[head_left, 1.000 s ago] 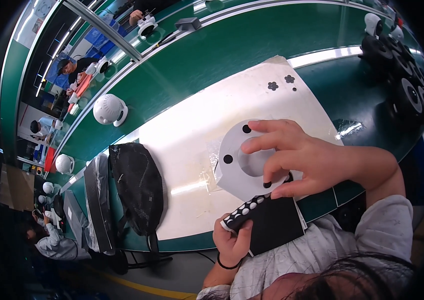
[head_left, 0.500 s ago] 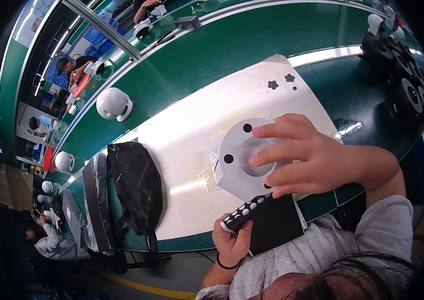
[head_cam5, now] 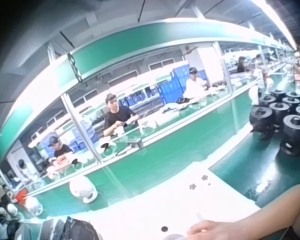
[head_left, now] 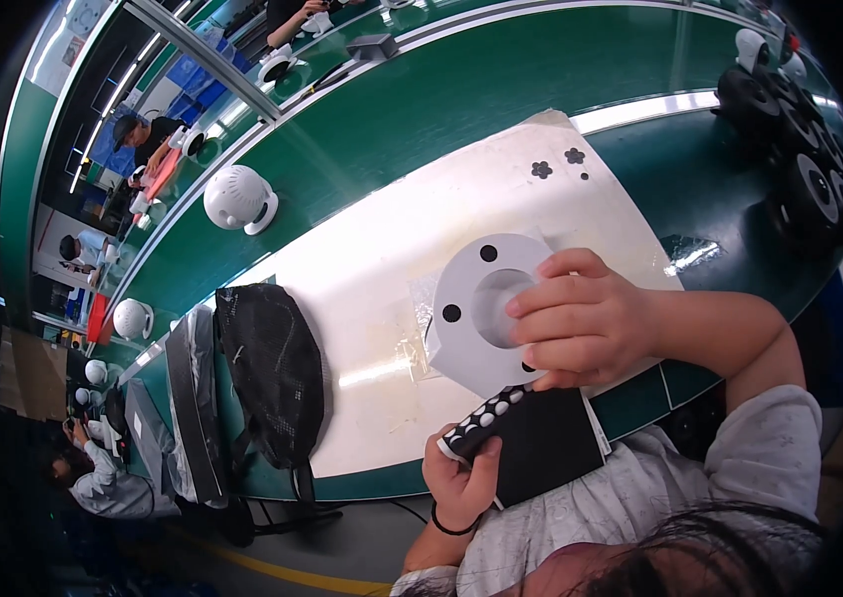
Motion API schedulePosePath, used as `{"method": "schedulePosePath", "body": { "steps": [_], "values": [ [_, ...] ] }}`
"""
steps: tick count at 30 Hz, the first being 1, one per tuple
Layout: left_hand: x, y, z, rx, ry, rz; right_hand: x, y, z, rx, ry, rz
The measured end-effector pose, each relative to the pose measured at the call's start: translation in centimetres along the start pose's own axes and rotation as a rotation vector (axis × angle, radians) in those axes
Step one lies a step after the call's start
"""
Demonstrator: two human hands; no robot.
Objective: Assembling camera housing by picking up small components and placing them into a plastic fixture on an assembly line.
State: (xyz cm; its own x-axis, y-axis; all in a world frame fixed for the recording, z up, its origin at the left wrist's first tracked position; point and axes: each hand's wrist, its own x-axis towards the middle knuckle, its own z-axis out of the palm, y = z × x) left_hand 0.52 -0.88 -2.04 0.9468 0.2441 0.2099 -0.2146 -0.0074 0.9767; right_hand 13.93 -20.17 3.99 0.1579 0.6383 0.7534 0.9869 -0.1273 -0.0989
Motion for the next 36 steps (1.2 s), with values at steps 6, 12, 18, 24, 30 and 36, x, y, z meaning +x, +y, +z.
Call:
{"method": "schedulePosePath", "body": {
  "steps": [6,12,18,24,30,36],
  "values": [
    [0.0,-0.1,0.0,-0.055,-0.034,-0.018,-0.1,0.2,-0.2,0.051,-0.013,-0.003],
    [0.0,-0.4,-0.4,0.015,-0.073,0.018,0.6,-1.2,-0.4,-0.04,0.081,0.052],
    [0.0,-0.6,-0.6,0.046,-0.129,0.113,1.8,-4.3,1.3,-0.063,0.102,-0.012],
    [0.3,0.1,0.0,0.046,-0.14,0.095,1.6,-4.4,1.0,-0.037,0.067,-0.007],
    [0.8,0.4,-0.5,0.268,-0.258,0.135,0.5,-3.8,0.7,0.063,0.059,-0.054],
    [0.0,-0.7,-0.2,0.107,-0.04,-0.01,1.2,-2.0,-1.6,0.148,0.045,-0.092]
  ]
}}
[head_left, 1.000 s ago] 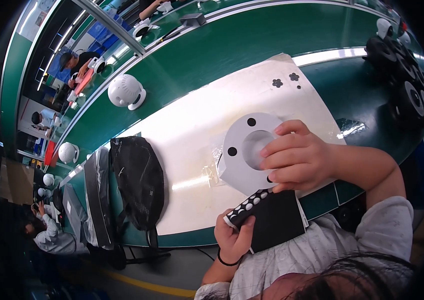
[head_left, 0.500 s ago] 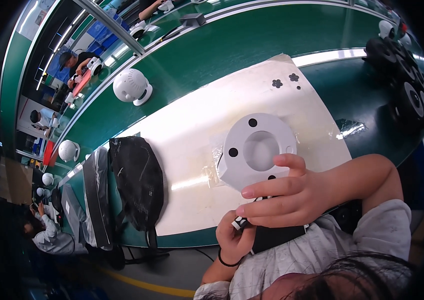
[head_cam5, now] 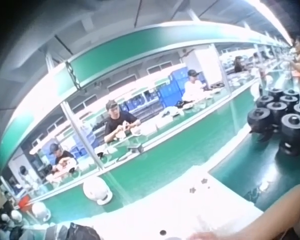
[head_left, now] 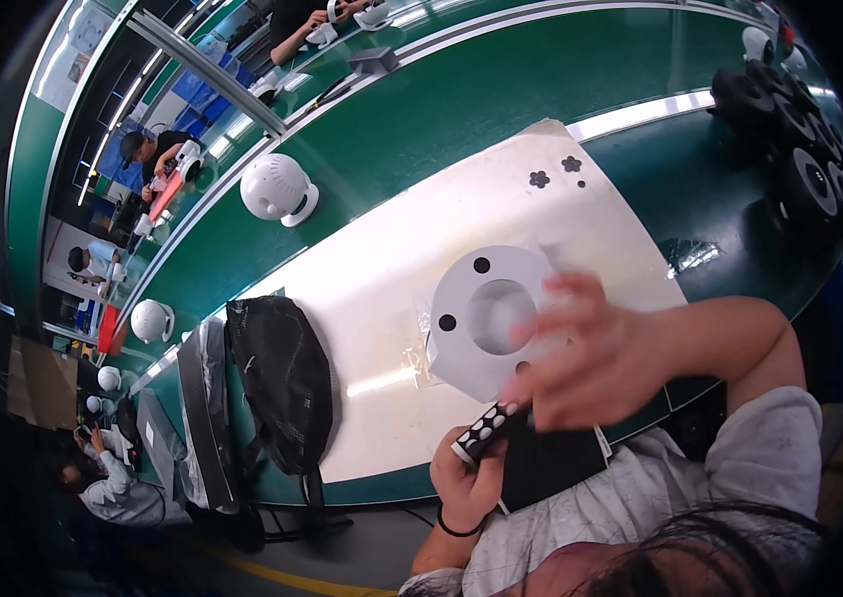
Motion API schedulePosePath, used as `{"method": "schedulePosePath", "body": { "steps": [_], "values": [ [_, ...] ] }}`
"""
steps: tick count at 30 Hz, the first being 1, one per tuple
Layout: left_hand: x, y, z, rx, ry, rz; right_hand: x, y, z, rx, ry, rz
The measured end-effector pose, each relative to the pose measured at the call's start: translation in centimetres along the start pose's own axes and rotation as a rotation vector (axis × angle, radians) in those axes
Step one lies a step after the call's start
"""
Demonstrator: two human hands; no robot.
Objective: Assembling camera housing by picking up small components and placing them into a plastic fixture on an assembly line.
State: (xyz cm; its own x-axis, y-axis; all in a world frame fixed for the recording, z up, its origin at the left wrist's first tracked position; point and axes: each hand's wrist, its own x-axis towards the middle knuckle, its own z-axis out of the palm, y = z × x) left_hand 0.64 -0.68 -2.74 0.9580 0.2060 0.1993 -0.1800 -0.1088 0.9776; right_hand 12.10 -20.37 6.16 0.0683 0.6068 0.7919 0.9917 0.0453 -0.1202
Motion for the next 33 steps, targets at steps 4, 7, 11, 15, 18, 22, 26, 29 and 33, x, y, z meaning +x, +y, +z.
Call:
{"method": "schedulePosePath", "body": {
  "steps": [4,7,11,15,18,22,26,29,33],
  "values": [
    [0.3,0.7,0.1,0.052,-0.002,0.006,-0.4,3.1,-2.9,0.181,-0.063,0.506],
    [0.4,1.3,0.4,0.055,0.008,-0.004,-0.7,3.8,-3.6,0.293,-0.102,0.664],
    [0.4,1.5,0.7,0.001,0.025,-0.003,-0.4,3.7,-4.2,0.299,-0.255,0.635],
    [0.4,1.5,0.7,-0.078,0.031,-0.034,-0.1,3.4,-4.8,0.295,-0.291,0.641],
    [0.6,1.5,0.7,-0.024,0.004,0.019,0.1,3.0,-5.3,0.174,-0.327,0.592],
    [0.5,1.5,0.7,-0.025,-0.002,0.019,0.3,2.3,-5.8,0.024,-0.372,0.509],
    [0.3,0.9,0.3,-0.029,0.024,0.005,0.8,1.4,-5.8,-0.125,-0.391,0.412],
    [0.3,0.7,0.4,-0.039,0.017,0.004,0.9,0.2,-5.7,-0.294,-0.377,0.348],
    [0.3,0.8,0.6,-0.042,0.016,0.003,0.7,0.0,-5.7,-0.392,-0.404,0.315]
  ]
}}
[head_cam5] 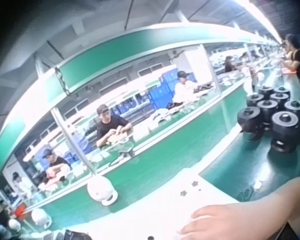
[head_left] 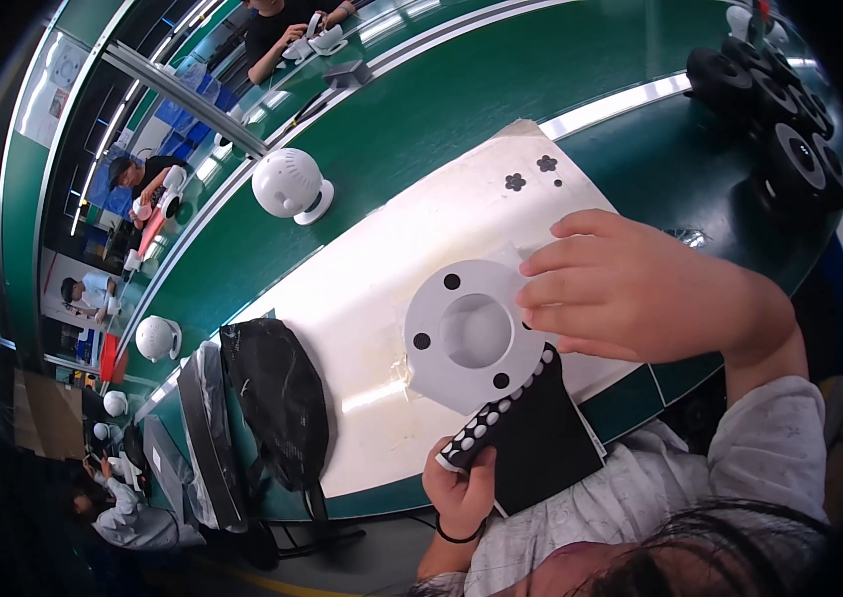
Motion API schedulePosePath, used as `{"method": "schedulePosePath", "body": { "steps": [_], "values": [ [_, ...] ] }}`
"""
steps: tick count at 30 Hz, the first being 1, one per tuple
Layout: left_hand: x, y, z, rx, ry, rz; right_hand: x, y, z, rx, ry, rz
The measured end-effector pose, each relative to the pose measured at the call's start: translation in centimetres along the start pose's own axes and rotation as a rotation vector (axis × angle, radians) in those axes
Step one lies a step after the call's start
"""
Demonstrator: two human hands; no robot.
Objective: Assembling camera housing by picking up small components and placing them into a plastic fixture on an assembly line.
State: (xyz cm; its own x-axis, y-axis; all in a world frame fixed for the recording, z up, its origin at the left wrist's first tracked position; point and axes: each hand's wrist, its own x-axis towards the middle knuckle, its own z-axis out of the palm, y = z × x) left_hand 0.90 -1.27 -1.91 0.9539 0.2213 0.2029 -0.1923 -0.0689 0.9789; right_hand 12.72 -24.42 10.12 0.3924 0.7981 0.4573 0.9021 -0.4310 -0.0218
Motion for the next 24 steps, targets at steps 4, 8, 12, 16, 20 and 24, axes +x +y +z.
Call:
{"method": "schedulePosePath", "body": {
  "steps": [4,8,12,16,20,24],
  "values": [
    [0.1,0.3,0.1,0.069,-0.009,0.045,0.1,2.9,0.1,0.434,-0.06,0.112],
    [-0.1,0.2,0.4,-0.003,0.023,-0.009,0.6,3.4,1.0,0.989,-0.123,0.689],
    [-0.1,0.3,0.3,0.024,0.033,-0.002,1.5,2.8,2.4,1.436,-0.432,0.856],
    [0.1,0.6,0.5,0.019,0.02,0.016,1.3,2.3,3.9,1.646,-0.358,0.781],
    [0.1,0.8,0.6,-0.014,0.032,0.003,1.4,2.0,4.0,1.694,-0.311,0.799],
    [-0.1,0.4,0.1,-0.051,0.015,-0.047,1.4,2.3,3.9,1.714,-0.21,0.803]
  ]
}}
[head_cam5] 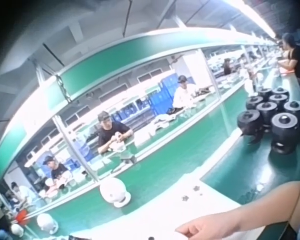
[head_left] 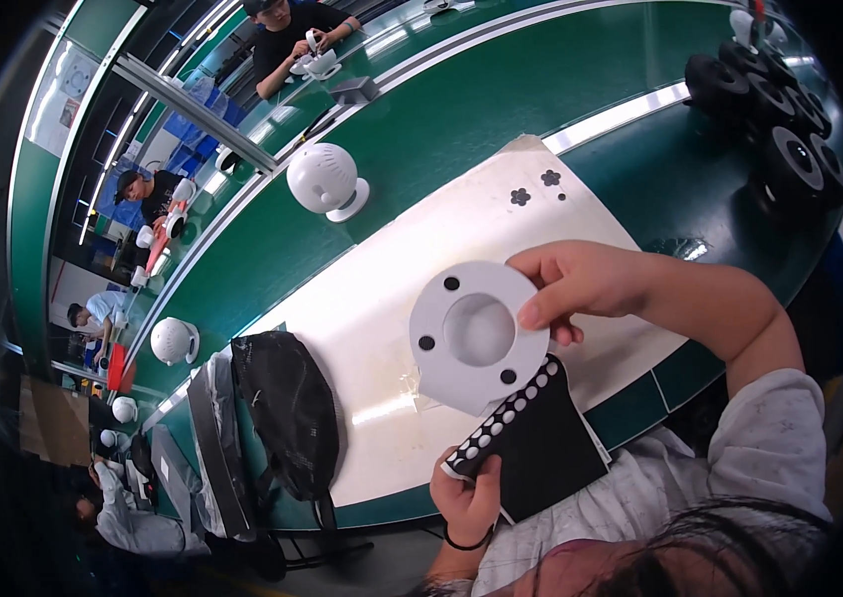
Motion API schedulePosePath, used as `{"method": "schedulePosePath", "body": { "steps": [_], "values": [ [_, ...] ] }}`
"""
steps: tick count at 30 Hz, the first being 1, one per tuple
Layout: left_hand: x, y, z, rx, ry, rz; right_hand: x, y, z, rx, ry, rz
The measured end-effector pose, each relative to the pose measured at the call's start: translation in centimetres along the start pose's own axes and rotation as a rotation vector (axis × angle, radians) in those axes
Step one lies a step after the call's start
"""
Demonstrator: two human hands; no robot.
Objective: Assembling camera housing by picking up small components and placing them into a plastic fixture on an assembly line.
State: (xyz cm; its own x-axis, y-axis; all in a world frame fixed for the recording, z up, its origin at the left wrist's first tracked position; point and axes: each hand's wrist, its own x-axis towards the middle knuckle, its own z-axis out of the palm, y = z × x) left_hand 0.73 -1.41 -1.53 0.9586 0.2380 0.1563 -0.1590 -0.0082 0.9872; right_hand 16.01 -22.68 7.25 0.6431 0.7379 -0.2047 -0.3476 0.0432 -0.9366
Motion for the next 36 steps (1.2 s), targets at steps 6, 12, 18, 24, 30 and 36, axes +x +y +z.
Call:
{"method": "schedulePosePath", "body": {
  "steps": [6,12,18,24,30,36],
  "values": [
    [0.0,-0.4,-0.3,0.036,0.013,0.013,0.1,-1.1,-2.5,0.061,0.136,-0.165],
    [0.3,-0.3,-0.9,0.089,-0.024,0.045,2.1,-1.4,-6.4,-0.293,0.647,-0.416],
    [0.2,-0.8,-1.1,0.109,-0.05,0.041,5.4,1.0,-16.2,-1.131,1.219,-0.459],
    [0.5,-0.5,-1.2,0.12,-0.054,0.12,8.9,2.6,-21.0,-1.874,1.316,-0.339],
    [0.4,-0.3,-1.0,0.064,-0.045,0.021,11.5,2.7,-21.9,-2.009,1.158,-0.007],
    [0.5,-0.9,-1.0,0.085,-0.045,0.105,9.1,4.4,-20.8,-1.968,1.241,-0.095]
  ]
}}
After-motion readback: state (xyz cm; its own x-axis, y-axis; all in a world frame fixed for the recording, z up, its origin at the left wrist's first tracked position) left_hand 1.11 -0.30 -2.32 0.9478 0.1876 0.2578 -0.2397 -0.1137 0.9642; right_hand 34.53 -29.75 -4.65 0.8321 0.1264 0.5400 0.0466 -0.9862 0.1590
